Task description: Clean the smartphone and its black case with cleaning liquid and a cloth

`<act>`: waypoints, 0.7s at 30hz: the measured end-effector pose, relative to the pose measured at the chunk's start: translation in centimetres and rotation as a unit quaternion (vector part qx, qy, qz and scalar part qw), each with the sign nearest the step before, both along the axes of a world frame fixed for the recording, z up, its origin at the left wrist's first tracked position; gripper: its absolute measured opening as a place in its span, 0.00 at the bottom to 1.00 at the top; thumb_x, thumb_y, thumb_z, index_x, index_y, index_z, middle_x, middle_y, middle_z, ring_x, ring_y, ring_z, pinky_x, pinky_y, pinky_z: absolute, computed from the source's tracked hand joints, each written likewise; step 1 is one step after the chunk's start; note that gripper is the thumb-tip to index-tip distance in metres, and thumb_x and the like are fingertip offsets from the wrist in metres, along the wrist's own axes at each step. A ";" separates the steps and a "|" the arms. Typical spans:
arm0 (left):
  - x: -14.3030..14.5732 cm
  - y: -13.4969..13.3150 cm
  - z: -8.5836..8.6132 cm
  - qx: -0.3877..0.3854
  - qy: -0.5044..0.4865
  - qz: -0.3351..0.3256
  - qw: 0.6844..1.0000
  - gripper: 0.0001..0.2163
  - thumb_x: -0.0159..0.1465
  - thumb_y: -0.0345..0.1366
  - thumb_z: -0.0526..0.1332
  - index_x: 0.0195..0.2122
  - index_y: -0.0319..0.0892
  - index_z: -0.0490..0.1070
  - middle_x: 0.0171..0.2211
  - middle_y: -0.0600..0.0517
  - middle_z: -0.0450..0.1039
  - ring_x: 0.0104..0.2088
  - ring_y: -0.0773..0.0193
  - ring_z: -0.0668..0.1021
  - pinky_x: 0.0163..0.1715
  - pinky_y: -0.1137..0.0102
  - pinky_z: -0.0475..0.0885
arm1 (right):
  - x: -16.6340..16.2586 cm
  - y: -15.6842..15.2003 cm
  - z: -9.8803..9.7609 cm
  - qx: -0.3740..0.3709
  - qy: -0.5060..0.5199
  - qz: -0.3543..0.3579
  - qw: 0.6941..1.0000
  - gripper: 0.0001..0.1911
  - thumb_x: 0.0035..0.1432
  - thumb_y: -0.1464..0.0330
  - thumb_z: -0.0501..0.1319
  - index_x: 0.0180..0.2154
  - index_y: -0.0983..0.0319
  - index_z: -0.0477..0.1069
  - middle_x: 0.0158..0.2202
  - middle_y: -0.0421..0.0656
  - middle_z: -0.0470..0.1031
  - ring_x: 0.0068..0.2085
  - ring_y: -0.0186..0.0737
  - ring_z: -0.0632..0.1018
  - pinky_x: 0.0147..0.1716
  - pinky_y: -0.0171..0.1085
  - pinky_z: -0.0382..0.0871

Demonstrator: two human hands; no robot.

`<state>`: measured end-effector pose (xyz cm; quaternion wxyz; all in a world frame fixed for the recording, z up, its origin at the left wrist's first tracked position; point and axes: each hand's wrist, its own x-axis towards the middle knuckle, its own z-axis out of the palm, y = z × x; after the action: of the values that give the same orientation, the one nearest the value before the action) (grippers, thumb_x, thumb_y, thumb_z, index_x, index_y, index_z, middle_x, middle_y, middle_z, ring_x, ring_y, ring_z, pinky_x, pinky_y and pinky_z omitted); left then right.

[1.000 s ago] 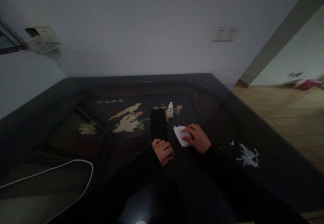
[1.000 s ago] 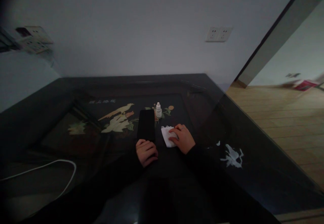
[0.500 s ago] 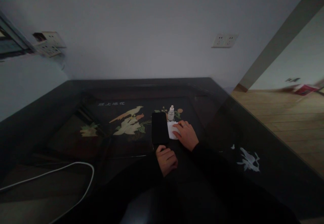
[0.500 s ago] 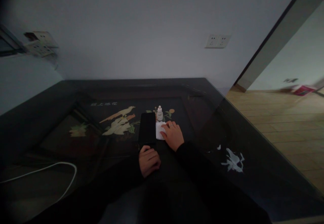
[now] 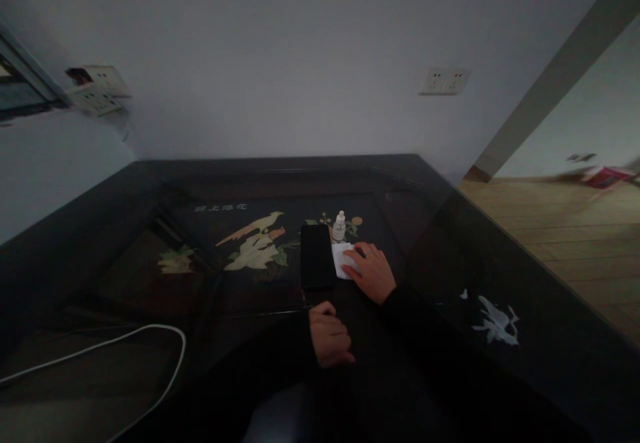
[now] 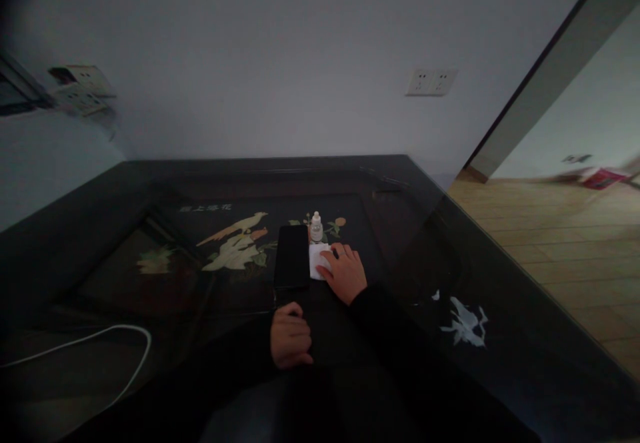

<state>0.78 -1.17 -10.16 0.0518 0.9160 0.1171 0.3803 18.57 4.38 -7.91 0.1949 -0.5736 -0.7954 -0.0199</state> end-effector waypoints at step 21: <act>-9.1 3.5 1.4 -0.277 -0.251 0.238 0.896 0.08 0.61 0.30 0.53 0.36 0.42 0.72 0.24 0.54 0.70 0.24 0.71 0.71 0.28 0.74 0.64 | 12.8 -6.4 1.1 0.178 0.063 -0.069 0.980 0.13 0.57 0.62 0.54 0.41 0.59 0.70 0.42 0.47 0.71 0.43 0.46 0.72 0.44 0.47 0.66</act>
<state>-8.33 2.30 -8.73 0.2393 0.6833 0.4154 0.5507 31.34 -1.98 -6.81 0.3418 -0.5833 -0.7237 -0.1387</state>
